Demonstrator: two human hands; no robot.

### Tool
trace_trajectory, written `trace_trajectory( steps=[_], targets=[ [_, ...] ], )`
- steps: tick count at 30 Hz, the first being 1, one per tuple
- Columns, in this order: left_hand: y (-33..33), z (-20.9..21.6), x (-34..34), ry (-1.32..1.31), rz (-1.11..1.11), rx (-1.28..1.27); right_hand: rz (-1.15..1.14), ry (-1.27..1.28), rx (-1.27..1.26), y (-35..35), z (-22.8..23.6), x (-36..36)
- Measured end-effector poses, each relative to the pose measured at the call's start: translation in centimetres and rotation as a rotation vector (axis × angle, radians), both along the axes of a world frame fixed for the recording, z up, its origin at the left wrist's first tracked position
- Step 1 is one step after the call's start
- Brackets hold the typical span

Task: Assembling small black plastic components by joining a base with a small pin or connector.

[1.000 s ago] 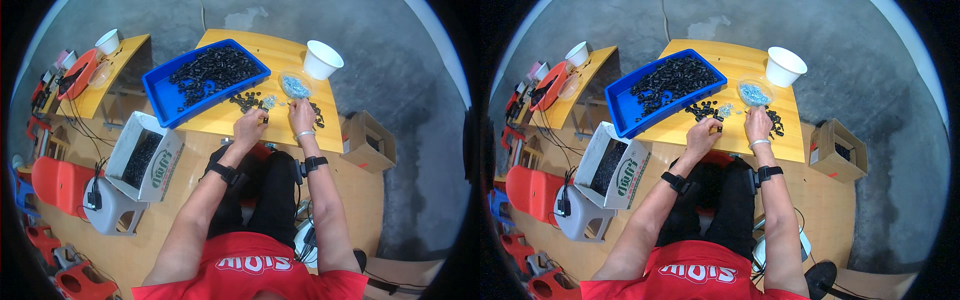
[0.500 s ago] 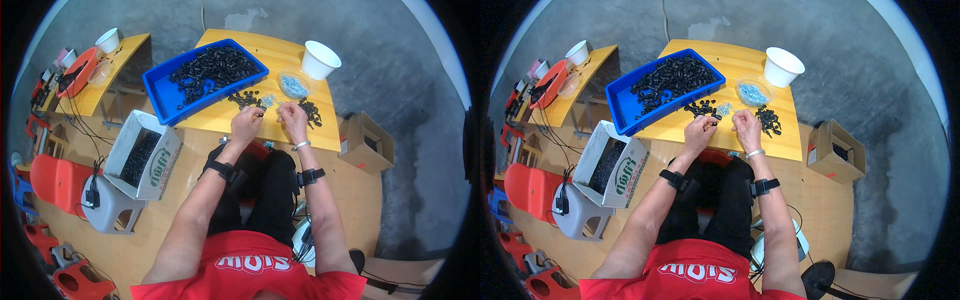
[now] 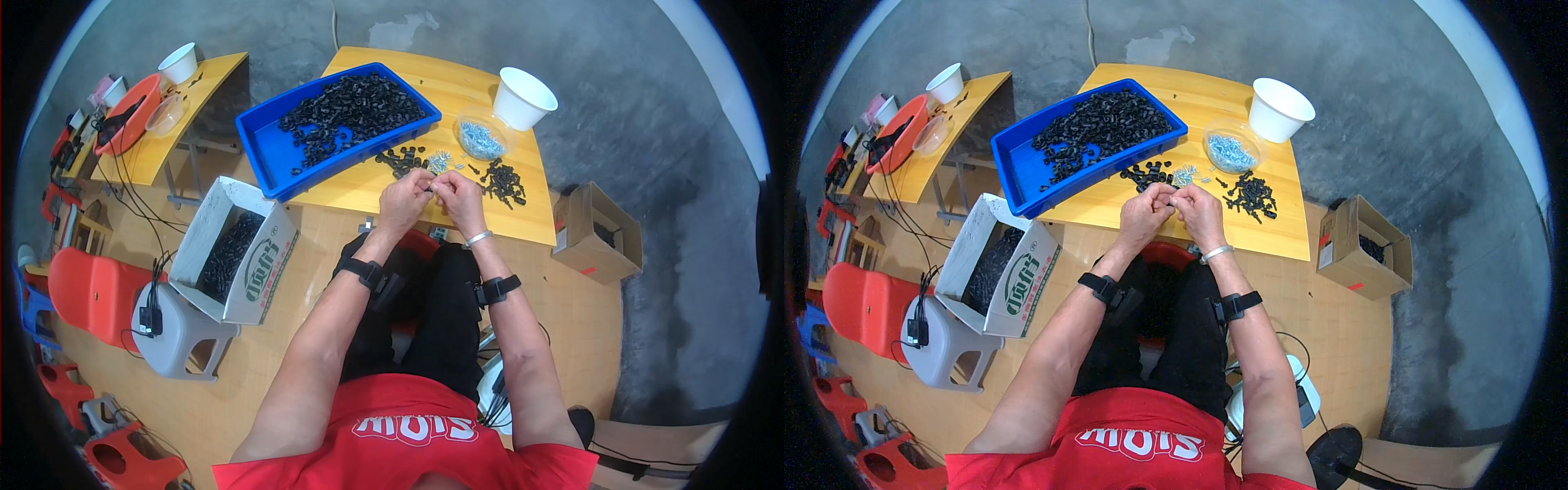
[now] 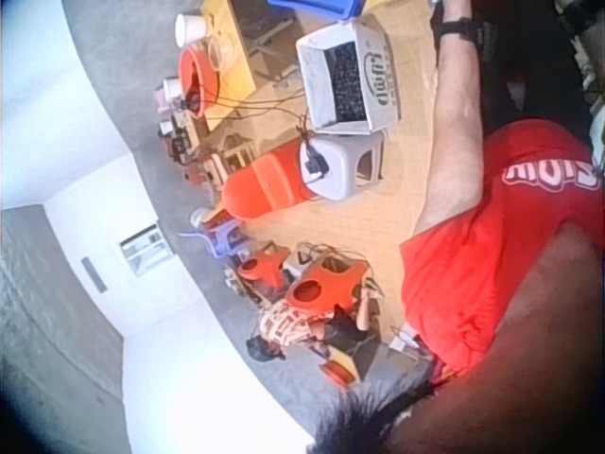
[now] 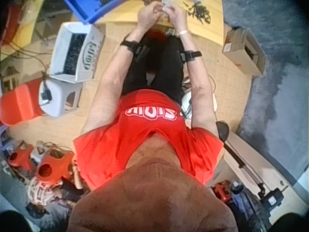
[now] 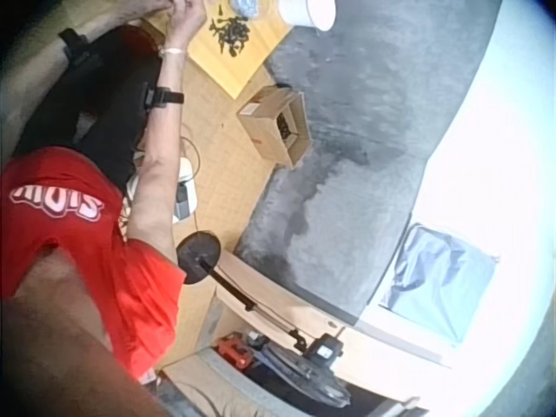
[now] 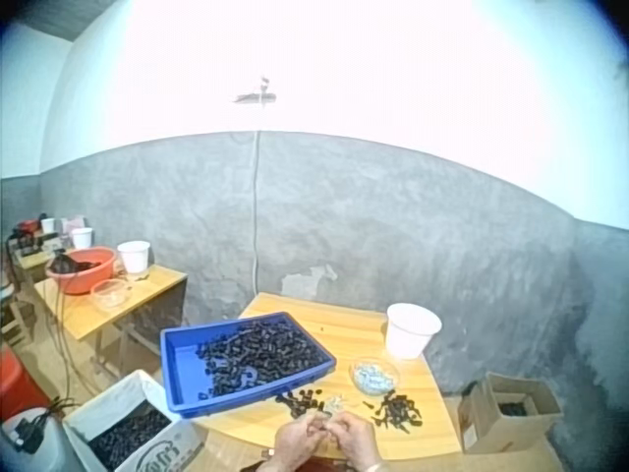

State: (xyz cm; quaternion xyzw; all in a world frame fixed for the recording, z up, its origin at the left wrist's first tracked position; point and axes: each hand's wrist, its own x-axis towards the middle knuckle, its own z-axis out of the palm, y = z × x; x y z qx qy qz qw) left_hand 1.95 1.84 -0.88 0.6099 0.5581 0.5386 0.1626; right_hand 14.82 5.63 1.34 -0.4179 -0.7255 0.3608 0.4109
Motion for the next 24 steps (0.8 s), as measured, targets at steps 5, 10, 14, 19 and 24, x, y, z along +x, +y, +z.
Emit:
trace_trajectory(
  steps=[5,10,14,19,24],
  targets=[
    [0.0,-0.2,-0.1,0.007,0.013,0.024,-0.017,-0.111,0.066,-0.1,0.4,-0.3],
    [0.2,-0.4,0.0,-0.016,0.012,0.035,-0.043,-0.081,0.042,0.3,-0.1,-0.4],
    [0.4,-0.7,-0.2,0.005,0.033,0.007,-0.049,-0.044,-0.031,0.2,-0.2,-0.3],
    [0.2,-0.5,-0.2,-0.035,0.069,0.005,-0.135,-0.060,0.198,0.8,-0.1,-0.2],
    [-0.9,0.4,-1.4,-0.094,0.089,0.017,-0.219,-0.152,0.200,2.1,1.0,-0.4]
  ],
)
